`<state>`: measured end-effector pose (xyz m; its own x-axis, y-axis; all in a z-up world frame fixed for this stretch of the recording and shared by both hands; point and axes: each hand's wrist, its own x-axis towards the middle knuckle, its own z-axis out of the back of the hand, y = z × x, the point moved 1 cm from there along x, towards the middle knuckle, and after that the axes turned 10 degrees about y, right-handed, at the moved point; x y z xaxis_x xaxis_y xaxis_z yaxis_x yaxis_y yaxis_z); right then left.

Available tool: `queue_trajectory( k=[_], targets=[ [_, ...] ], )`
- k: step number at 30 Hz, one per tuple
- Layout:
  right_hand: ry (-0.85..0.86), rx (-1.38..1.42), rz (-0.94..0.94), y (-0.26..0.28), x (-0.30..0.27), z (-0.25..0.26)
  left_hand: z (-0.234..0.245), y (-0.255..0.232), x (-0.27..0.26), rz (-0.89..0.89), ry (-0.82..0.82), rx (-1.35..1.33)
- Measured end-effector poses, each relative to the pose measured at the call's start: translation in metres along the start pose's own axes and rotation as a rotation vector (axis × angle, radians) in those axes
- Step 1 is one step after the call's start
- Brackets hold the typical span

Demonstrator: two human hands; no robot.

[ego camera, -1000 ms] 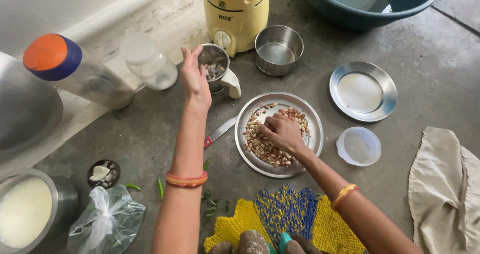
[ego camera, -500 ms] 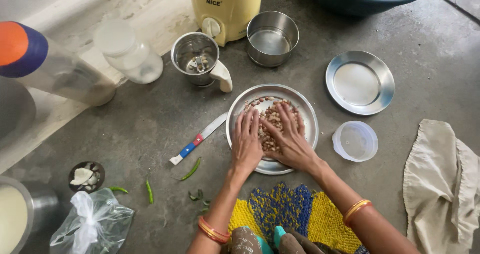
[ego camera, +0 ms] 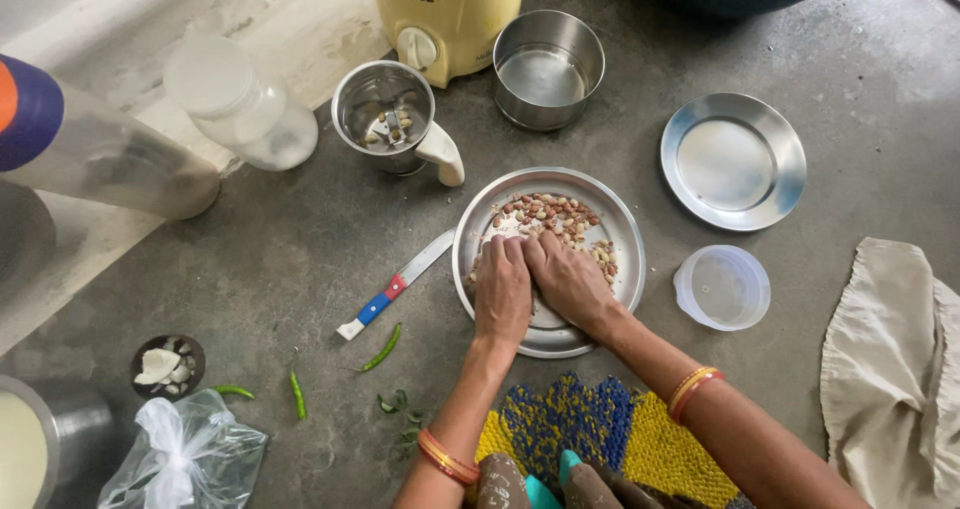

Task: The person sits on the floor and rubs peanuts together to remove their skins, then transfers the peeled peanuts into a blender jar. The person continues peeling and transferring peanuts until the plate is mostly empty.

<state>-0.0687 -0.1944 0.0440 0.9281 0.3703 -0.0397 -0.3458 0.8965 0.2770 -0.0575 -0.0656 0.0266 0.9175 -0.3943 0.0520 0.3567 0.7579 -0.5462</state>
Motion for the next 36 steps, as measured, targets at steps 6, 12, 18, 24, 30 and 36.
queue_trajectory(
  k=[6, 12, 18, 24, 30, 36],
  targets=[
    [0.045, -0.034, -0.105, -0.015, 0.022, -0.009, -0.012, 0.019, 0.017, 0.003, -0.156, 0.052],
    [-0.108, 0.066, -0.244, 0.0, 0.015, -0.001, 0.007, 0.018, 0.028, 0.139, 0.146, -0.106],
    [0.217, 0.28, -0.373, 0.005, 0.004, 0.033, 0.045, -0.009, 0.028, 0.265, 0.42, -0.473],
    [0.271, 0.546, -0.136, -0.02, -0.016, 0.084, 0.073, 0.006, 0.022, 0.259, 0.395, -0.277],
    [0.144, 0.449, -0.186, 0.001, -0.036, 0.065, 0.053, 0.005, -0.016, 0.227, 0.368, -0.065],
    [-0.033, 0.587, -0.331, -0.011, -0.034, 0.081, 0.05, 0.021, -0.013, 0.125, 0.141, -0.215]
  ],
)
